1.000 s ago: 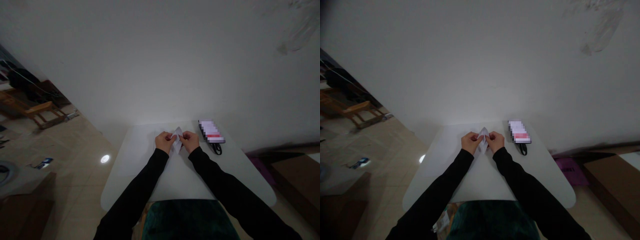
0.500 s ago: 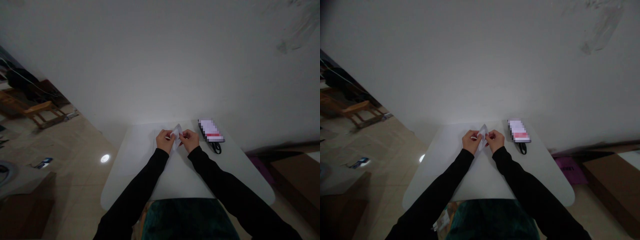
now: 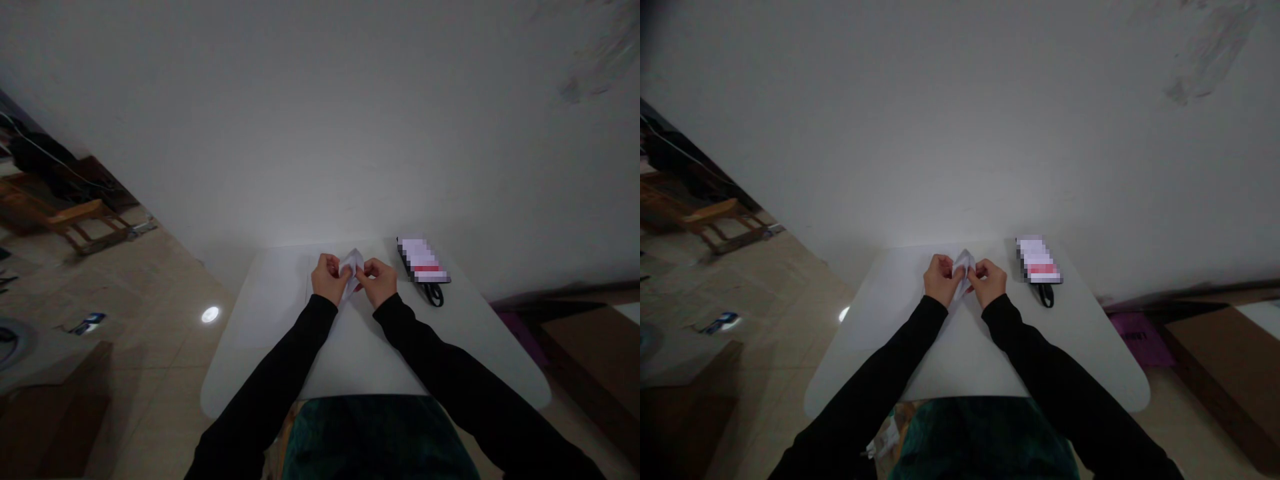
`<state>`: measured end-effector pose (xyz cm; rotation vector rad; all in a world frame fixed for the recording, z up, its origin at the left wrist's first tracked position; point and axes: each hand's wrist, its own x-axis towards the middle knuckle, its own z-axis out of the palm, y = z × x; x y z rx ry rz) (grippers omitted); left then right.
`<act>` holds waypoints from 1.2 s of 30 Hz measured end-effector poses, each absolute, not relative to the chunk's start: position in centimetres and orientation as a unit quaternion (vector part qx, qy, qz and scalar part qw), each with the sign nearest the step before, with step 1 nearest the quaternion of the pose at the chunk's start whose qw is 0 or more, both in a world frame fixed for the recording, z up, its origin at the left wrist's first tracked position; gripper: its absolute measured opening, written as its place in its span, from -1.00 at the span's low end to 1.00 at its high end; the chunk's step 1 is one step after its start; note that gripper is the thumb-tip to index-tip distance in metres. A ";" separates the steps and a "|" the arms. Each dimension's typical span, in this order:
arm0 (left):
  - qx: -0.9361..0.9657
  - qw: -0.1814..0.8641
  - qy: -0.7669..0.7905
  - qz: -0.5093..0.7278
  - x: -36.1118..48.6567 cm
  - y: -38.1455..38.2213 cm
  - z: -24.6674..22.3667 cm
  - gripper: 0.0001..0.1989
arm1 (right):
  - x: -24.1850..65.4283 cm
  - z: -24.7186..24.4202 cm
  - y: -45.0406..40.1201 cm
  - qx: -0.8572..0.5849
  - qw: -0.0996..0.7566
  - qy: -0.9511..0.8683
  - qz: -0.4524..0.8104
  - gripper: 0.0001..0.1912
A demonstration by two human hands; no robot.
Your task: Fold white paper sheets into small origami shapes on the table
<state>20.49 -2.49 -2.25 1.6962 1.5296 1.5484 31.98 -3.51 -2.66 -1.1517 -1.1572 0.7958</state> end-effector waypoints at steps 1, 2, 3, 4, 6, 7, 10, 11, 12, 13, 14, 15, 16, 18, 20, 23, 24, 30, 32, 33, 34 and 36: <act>0.591 0.207 0.551 0.552 20.5 -2.3 -2.4 -0.78 | 32.1 -2.5 -3.5 -0.499 0.615 -0.502 0.347 -0.71; 0.579 0.222 0.558 0.552 20.6 -2.2 -2.6 -0.75 | 32.2 -2.4 -3.6 -0.498 0.615 -0.502 0.349 -0.72; 0.570 0.235 0.562 0.552 20.5 -2.0 -2.8 -0.73 | 32.3 -2.3 -3.6 -0.497 0.614 -0.503 0.351 -0.73; 0.564 0.249 0.561 0.553 20.5 -1.8 -3.0 -0.73 | 32.3 -2.3 -3.6 -0.498 0.612 -0.504 0.351 -0.73; 0.559 0.273 0.550 0.558 20.3 -1.5 -3.3 -0.72 | 32.3 -2.3 -3.5 -0.502 0.609 -0.505 0.348 -0.73; 0.559 0.278 0.544 0.561 20.3 -1.5 -3.4 -0.73 | 32.3 -2.3 -3.5 -0.506 0.608 -0.505 0.347 -0.73; 0.574 0.262 0.537 0.560 20.2 -1.5 -3.5 -0.75 | 32.1 -2.4 -3.5 -0.512 0.605 -0.507 0.338 -0.71; 0.577 0.256 0.536 0.560 20.2 -1.5 -3.5 -0.75 | 32.1 -2.4 -3.5 -0.514 0.605 -0.508 0.335 -0.70; 0.577 0.256 0.533 0.563 20.3 -1.5 -3.5 -0.76 | 32.1 -2.4 -3.5 -0.515 0.605 -0.508 0.332 -0.70; 0.571 0.265 0.528 0.570 20.4 -1.5 -3.6 -0.78 | 32.1 -2.4 -3.5 -0.515 0.606 -0.508 0.330 -0.70; 0.558 0.282 0.521 0.581 20.5 -1.4 -3.6 -0.79 | 32.1 -2.3 -3.5 -0.513 0.607 -0.509 0.330 -0.71; 0.538 0.305 0.515 0.594 20.6 -1.4 -3.6 -0.78 | 32.1 -2.3 -3.5 -0.511 0.607 -0.510 0.330 -0.71; 0.514 0.331 0.510 0.606 20.8 -1.3 -3.6 -0.75 | 32.1 -2.2 -3.5 -0.509 0.609 -0.510 0.331 -0.71; 0.460 0.373 0.509 0.624 21.0 -1.2 -3.5 -0.68 | 32.2 -2.0 -3.5 -0.506 0.614 -0.507 0.333 -0.72; 0.424 0.390 0.520 0.631 21.1 -1.2 -3.5 -0.68 | 32.3 -1.9 -3.5 -0.505 0.617 -0.504 0.331 -0.72; 0.415 0.391 0.524 0.633 21.1 -1.2 -3.5 -0.71 | 32.5 -1.7 -3.5 -0.510 0.617 -0.505 0.323 -0.73; 0.417 0.393 0.521 0.632 21.1 -1.3 -3.5 -0.72 | 32.5 -1.7 -3.6 -0.512 0.616 -0.506 0.321 -0.73; 0.469 0.398 0.494 0.615 20.9 -1.3 -3.6 -0.81 | 32.6 -1.6 -3.5 -0.519 0.614 -0.500 0.323 -0.77; 0.493 0.376 0.497 0.607 20.8 -1.4 -3.5 -0.83 | 32.6 -1.7 -3.4 -0.517 0.614 -0.499 0.327 -0.76; 0.504 0.361 0.500 0.605 20.8 -1.4 -3.4 -0.84 | 32.7 -1.8 -3.3 -0.514 0.616 -0.500 0.327 -0.77; 0.514 0.346 0.501 0.604 20.8 -1.5 -3.3 -0.83 | 32.7 -1.9 -3.2 -0.508 0.619 -0.503 0.326 -0.77; 0.536 0.329 0.497 0.598 20.9 -1.6 -3.1 -0.78 | 33.0 -2.1 -3.0 -0.487 0.625 -0.518 0.322 -0.79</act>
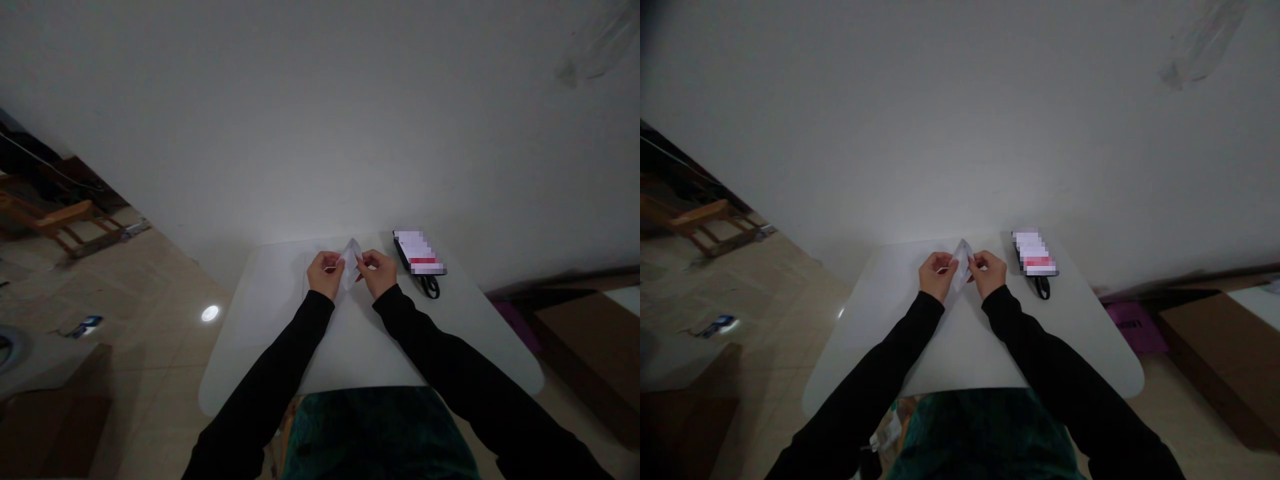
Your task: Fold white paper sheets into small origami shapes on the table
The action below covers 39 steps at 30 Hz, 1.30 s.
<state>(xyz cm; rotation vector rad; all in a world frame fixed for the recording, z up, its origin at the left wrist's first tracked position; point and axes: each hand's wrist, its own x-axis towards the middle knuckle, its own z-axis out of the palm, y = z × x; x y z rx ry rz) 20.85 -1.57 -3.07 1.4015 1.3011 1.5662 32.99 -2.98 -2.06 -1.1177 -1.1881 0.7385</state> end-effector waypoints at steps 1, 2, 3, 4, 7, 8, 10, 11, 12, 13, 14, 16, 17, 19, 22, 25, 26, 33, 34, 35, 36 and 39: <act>0.545 0.328 0.494 0.593 20.9 -1.6 -3.0 -0.75 | 33.1 -2.1 -2.8 -0.476 0.627 -0.528 0.318 -0.79; 0.552 0.330 0.493 0.586 20.9 -1.6 -3.0 -0.74 | 33.3 -2.1 -2.7 -0.469 0.627 -0.535 0.316 -0.79; 0.555 0.334 0.495 0.580 20.9 -1.6 -3.0 -0.73 | 33.4 -2.2 -2.6 -0.468 0.627 -0.537 0.315 -0.79; 0.551 0.336 0.501 0.577 20.9 -1.6 -3.0 -0.74 | 33.5 -2.2 -2.5 -0.474 0.626 -0.532 0.318 -0.78; 0.525 0.330 0.517 0.590 20.9 -1.6 -3.1 -0.75 | 33.5 -2.5 -2.2 -0.513 0.618 -0.495 0.332 -0.73; 0.518 0.328 0.518 0.597 20.9 -1.5 -3.1 -0.75 | 33.5 -2.6 -2.2 -0.526 0.612 -0.489 0.332 -0.72; 0.500 0.325 0.517 0.615 20.9 -1.4 -3.3 -0.73 | 33.5 -2.9 -2.2 -0.551 0.593 -0.496 0.316 -0.70; 0.488 0.326 0.515 0.625 20.9 -1.4 -3.3 -0.72 | 33.4 -3.0 -2.2 -0.563 0.582 -0.505 0.299 -0.70; 0.474 0.328 0.514 0.635 20.9 -1.3 -3.4 -0.71 | 33.4 -3.1 -2.2 -0.573 0.573 -0.514 0.281 -0.71; 0.460 0.334 0.513 0.643 20.9 -1.3 -3.5 -0.69 | 33.3 -3.2 -2.3 -0.581 0.566 -0.522 0.263 -0.71; 0.449 0.339 0.512 0.650 21.0 -1.2 -3.5 -0.68 | 33.3 -3.3 -2.3 -0.585 0.562 -0.529 0.250 -0.72; 0.435 0.342 0.509 0.659 21.0 -1.1 -3.7 -0.66 | 33.1 -3.5 -2.4 -0.583 0.560 -0.538 0.239 -0.74; 0.431 0.339 0.509 0.663 21.0 -1.1 -3.8 -0.66 | 33.0 -3.5 -2.4 -0.578 0.561 -0.542 0.238 -0.75; 0.431 0.332 0.508 0.668 21.0 -1.0 -4.0 -0.67 | 32.9 -3.6 -2.4 -0.564 0.568 -0.552 0.234 -0.78; 0.432 0.343 0.504 0.665 21.0 -0.9 -4.4 -0.67 | 32.8 -3.6 -2.5 -0.543 0.583 -0.562 0.223 -0.82; 0.429 0.354 0.506 0.659 21.2 -0.9 -4.5 -0.67 | 33.0 -3.5 -2.5 -0.536 0.598 -0.558 0.209 -0.83; 0.429 0.351 0.510 0.658 21.2 -0.9 -4.4 -0.67 | 33.0 -3.5 -2.5 -0.536 0.602 -0.555 0.205 -0.83; 0.457 0.334 0.518 0.642 21.5 -1.5 -3.8 -0.70 | 33.1 -3.0 -2.7 -0.539 0.612 -0.545 0.195 -0.82; 0.459 0.336 0.515 0.642 21.5 -1.6 -3.8 -0.71 | 33.1 -2.9 -2.7 -0.535 0.612 -0.548 0.197 -0.81; 0.461 0.339 0.510 0.642 21.5 -1.6 -3.9 -0.71 | 33.1 -2.9 -2.7 -0.533 0.611 -0.550 0.201 -0.80; 0.464 0.343 0.505 0.642 21.5 -1.6 -3.9 -0.72 | 33.2 -2.8 -2.7 -0.531 0.611 -0.550 0.205 -0.80; 0.479 0.351 0.492 0.637 21.5 -1.6 -4.0 -0.74 | 33.3 -2.7 -2.6 -0.517 0.625 -0.534 0.239 -0.83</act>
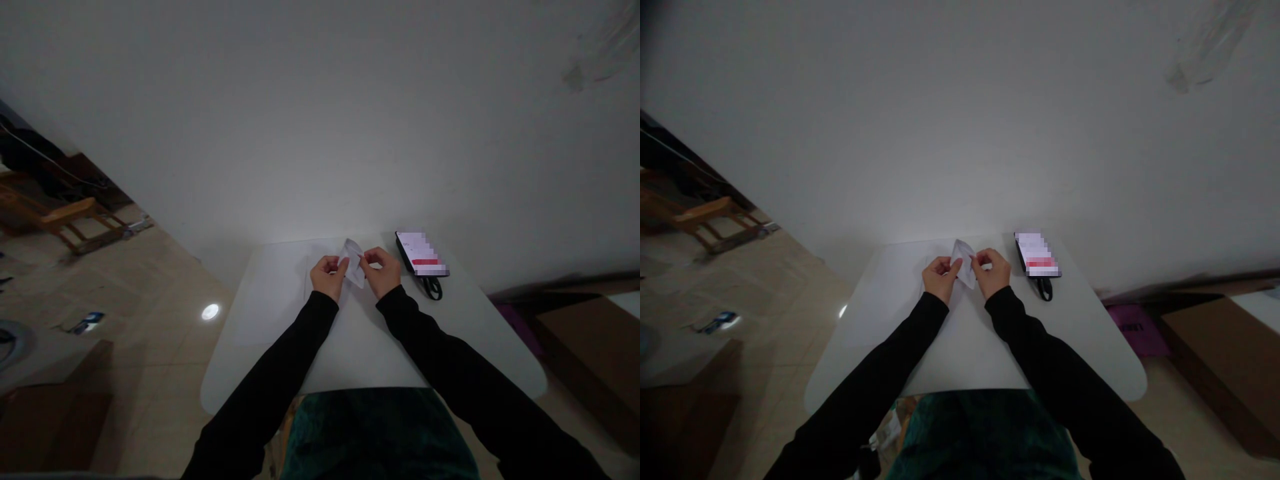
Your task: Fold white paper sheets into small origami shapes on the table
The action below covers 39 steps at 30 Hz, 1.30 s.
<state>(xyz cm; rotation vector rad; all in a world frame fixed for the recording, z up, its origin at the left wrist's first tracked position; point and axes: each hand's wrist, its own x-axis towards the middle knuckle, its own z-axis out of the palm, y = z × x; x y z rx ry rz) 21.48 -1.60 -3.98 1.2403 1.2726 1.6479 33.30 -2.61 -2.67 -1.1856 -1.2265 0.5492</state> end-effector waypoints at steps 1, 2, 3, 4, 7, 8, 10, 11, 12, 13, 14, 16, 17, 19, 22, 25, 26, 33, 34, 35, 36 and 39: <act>0.485 0.351 0.488 0.635 21.5 -1.6 -4.0 -0.74 | 33.3 -2.6 -2.6 -0.507 0.633 -0.525 0.258 -0.78; 0.490 0.350 0.485 0.634 21.5 -1.6 -4.1 -0.75 | 33.3 -2.6 -2.6 -0.497 0.641 -0.517 0.273 -0.71; 0.494 0.350 0.482 0.633 21.5 -1.5 -4.1 -0.75 | 33.3 -2.5 -2.6 -0.488 0.646 -0.514 0.281 -0.66; 0.497 0.351 0.478 0.633 21.5 -1.5 -4.2 -0.75 | 33.3 -2.4 -2.7 -0.482 0.649 -0.516 0.281 -0.64; 0.489 0.358 0.467 0.645 21.5 -1.4 -4.3 -0.73 | 33.0 -2.0 -3.1 -0.472 0.651 -0.542 0.246 -0.65; 0.484 0.359 0.464 0.649 21.6 -1.4 -4.3 -0.72 | 32.9 -1.9 -3.3 -0.468 0.653 -0.548 0.231 -0.66; 0.477 0.360 0.462 0.655 21.6 -1.4 -4.2 -0.71 | 32.9 -1.6 -3.7 -0.459 0.662 -0.560 0.194 -0.76; 0.477 0.360 0.462 0.655 21.7 -1.5 -4.1 -0.71 | 32.9 -1.5 -3.9 -0.452 0.664 -0.570 0.172 -0.84; 0.480 0.361 0.462 0.653 21.7 -1.6 -4.0 -0.71 | 32.9 -1.4 -4.0 -0.443 0.665 -0.583 0.149 -0.91; 0.482 0.361 0.462 0.651 21.7 -1.7 -3.8 -0.71 | 32.9 -1.2 -4.1 -0.431 0.664 -0.598 0.129 -0.96; 0.483 0.360 0.462 0.651 21.7 -1.8 -3.7 -0.71 | 33.0 -1.1 -4.2 -0.418 0.661 -0.612 0.116 -0.95; 0.480 0.360 0.462 0.653 21.7 -1.9 -3.4 -0.70 | 33.0 -0.9 -4.2 -0.397 0.653 -0.635 0.112 -0.88; 0.476 0.358 0.464 0.656 21.7 -2.0 -3.3 -0.70 | 32.9 -0.9 -4.2 -0.394 0.648 -0.642 0.115 -0.84; 0.476 0.347 0.471 0.657 21.6 -2.2 -3.1 -0.72 | 32.8 -1.0 -4.0 -0.399 0.637 -0.649 0.121 -0.83; 0.515 0.322 0.461 0.647 21.6 -2.7 -2.7 -0.78 | 32.7 -1.5 -3.7 -0.428 0.633 -0.638 0.098 -0.94; 0.573 0.314 0.414 0.633 21.8 -3.4 -2.1 -0.80 | 33.0 -1.9 -3.4 -0.490 0.624 -0.607 0.035 -0.96; 0.588 0.320 0.395 0.629 21.9 -3.7 -1.8 -0.79 | 33.2 -2.0 -3.3 -0.508 0.619 -0.599 0.018 -0.95; 0.567 0.479 0.326 0.586 22.4 -4.7 -1.2 -0.72 | 33.2 -2.3 -3.0 -0.477 0.583 -0.632 0.182 -0.89; 0.547 0.491 0.340 0.586 22.4 -4.6 -1.3 -0.70 | 33.1 -2.3 -3.0 -0.463 0.581 -0.631 0.224 -0.86; 0.532 0.499 0.350 0.588 22.4 -4.5 -1.5 -0.68 | 33.0 -2.3 -3.0 -0.448 0.580 -0.629 0.261 -0.84; 0.523 0.503 0.354 0.590 22.4 -4.3 -1.6 -0.65 | 32.8 -2.3 -3.0 -0.434 0.579 -0.626 0.290 -0.83; 0.538 0.491 0.351 0.589 22.3 -3.9 -2.0 -0.51 | 32.5 -2.2 -3.3 -0.433 0.587 -0.610 0.310 -0.89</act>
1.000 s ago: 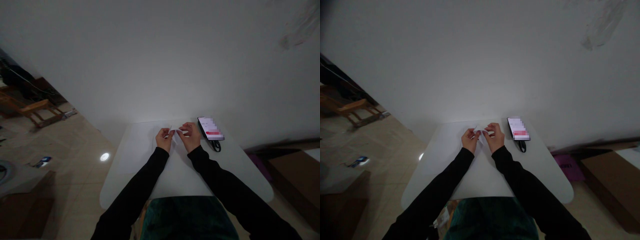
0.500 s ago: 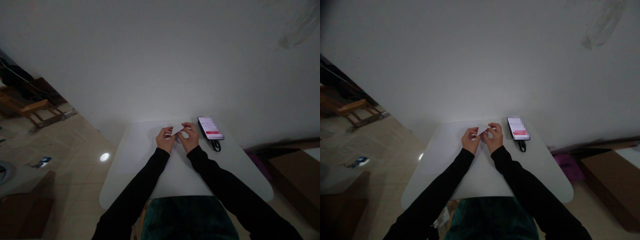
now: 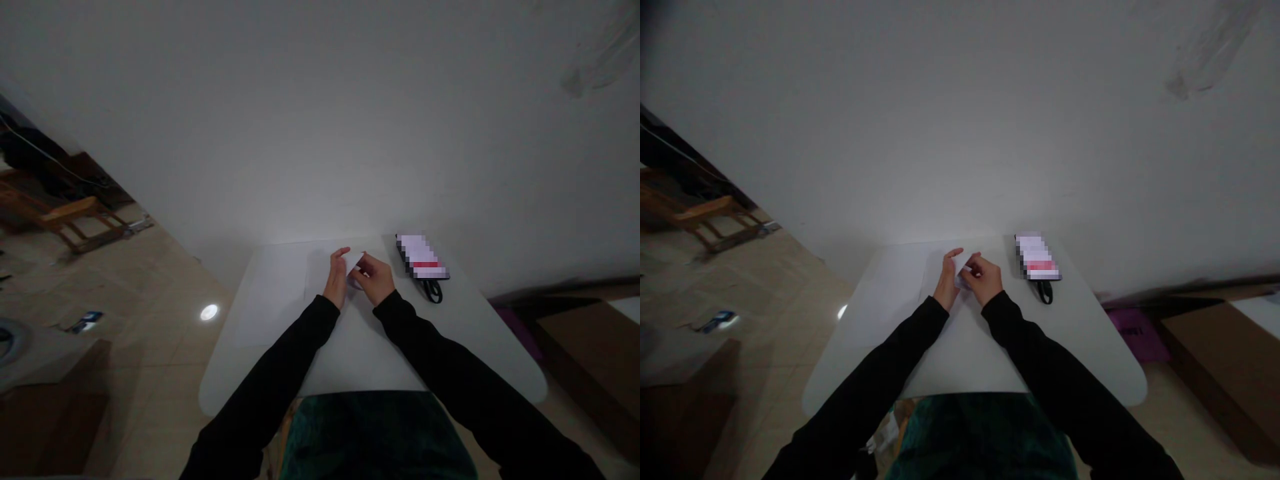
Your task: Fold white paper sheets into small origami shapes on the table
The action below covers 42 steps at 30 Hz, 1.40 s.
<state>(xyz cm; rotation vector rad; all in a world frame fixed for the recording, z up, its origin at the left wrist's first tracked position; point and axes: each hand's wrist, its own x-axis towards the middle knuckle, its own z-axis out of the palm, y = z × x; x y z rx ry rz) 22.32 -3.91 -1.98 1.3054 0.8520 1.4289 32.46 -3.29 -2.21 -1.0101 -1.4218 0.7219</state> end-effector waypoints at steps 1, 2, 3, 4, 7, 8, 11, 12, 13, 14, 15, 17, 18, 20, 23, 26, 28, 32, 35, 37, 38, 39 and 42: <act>0.547 0.485 0.352 0.584 22.3 -3.8 -2.1 -0.47 | 32.4 -2.2 -3.4 -0.444 0.593 -0.602 0.298 -0.90; 0.556 0.484 0.353 0.576 22.3 -3.8 -2.1 -0.44 | 32.3 -2.2 -3.6 -0.456 0.600 -0.593 0.284 -0.91; 0.562 0.485 0.352 0.570 22.3 -3.8 -2.2 -0.42 | 32.2 -2.3 -3.7 -0.467 0.606 -0.583 0.272 -0.90; 0.566 0.488 0.348 0.566 22.3 -3.8 -2.2 -0.41 | 32.1 -2.4 -3.9 -0.478 0.612 -0.573 0.262 -0.87; 0.570 0.471 0.344 0.579 22.3 -3.8 -2.5 -0.41 | 31.8 -2.5 -4.3 -0.482 0.614 -0.572 0.252 -0.80; 0.571 0.455 0.349 0.587 22.3 -3.8 -2.6 -0.41 | 31.7 -2.5 -4.4 -0.472 0.614 -0.582 0.247 -0.79; 0.569 0.417 0.370 0.604 22.3 -3.6 -2.6 -0.38 | 31.6 -2.2 -4.6 -0.418 0.612 -0.632 0.228 -0.81; 0.563 0.411 0.376 0.610 22.3 -3.6 -2.6 -0.37 | 31.6 -2.1 -4.6 -0.399 0.611 -0.646 0.223 -0.82; 0.555 0.408 0.383 0.615 22.3 -3.5 -2.5 -0.37 | 31.6 -2.0 -4.6 -0.382 0.610 -0.659 0.221 -0.84; 0.546 0.404 0.391 0.621 22.3 -3.4 -2.4 -0.37 | 31.5 -2.0 -4.6 -0.365 0.609 -0.668 0.223 -0.85; 0.538 0.400 0.397 0.627 22.3 -3.4 -2.3 -0.38 | 31.5 -2.0 -4.5 -0.352 0.609 -0.674 0.226 -0.86; 0.528 0.394 0.403 0.635 22.1 -3.3 -2.2 -0.42 | 31.6 -2.2 -4.3 -0.328 0.603 -0.686 0.242 -0.84; 0.526 0.392 0.402 0.639 22.0 -3.2 -2.3 -0.44 | 31.6 -2.4 -4.1 -0.318 0.598 -0.691 0.253 -0.83; 0.522 0.397 0.399 0.641 21.8 -3.0 -2.5 -0.48 | 31.7 -2.8 -3.8 -0.298 0.582 -0.704 0.278 -0.80; 0.515 0.422 0.404 0.628 21.5 -2.5 -3.0 -0.49 | 31.8 -3.3 -3.3 -0.299 0.554 -0.713 0.310 -0.79; 0.539 0.439 0.396 0.600 21.5 -2.1 -3.5 -0.53 | 31.7 -3.6 -3.1 -0.348 0.564 -0.678 0.317 -0.82; 0.566 0.433 0.384 0.587 21.6 -2.1 -3.8 -0.57 | 31.7 -3.5 -3.2 -0.380 0.584 -0.646 0.312 -0.78; 0.612 0.418 0.356 0.569 22.2 -3.0 -3.5 -0.58 | 31.6 -3.1 -3.6 -0.393 0.614 -0.618 0.293 -0.83; 0.636 0.424 0.326 0.556 22.5 -4.2 -2.5 -0.42 | 31.6 -2.6 -3.9 -0.403 0.649 -0.591 0.259 -0.93; 0.616 0.413 0.337 0.579 22.7 -4.8 -1.8 -0.43 | 31.5 -2.4 -4.1 -0.410 0.648 -0.592 0.249 -0.92; 0.602 0.410 0.349 0.589 22.8 -4.9 -1.6 -0.48 | 31.5 -2.3 -4.1 -0.411 0.637 -0.602 0.251 -0.91; 0.589 0.411 0.361 0.595 22.7 -5.0 -1.5 -0.52 | 31.4 -2.3 -4.1 -0.410 0.624 -0.614 0.257 -0.90; 0.569 0.433 0.377 0.589 22.5 -4.7 -1.8 -0.55 | 31.4 -2.3 -4.1 -0.389 0.593 -0.647 0.279 -0.88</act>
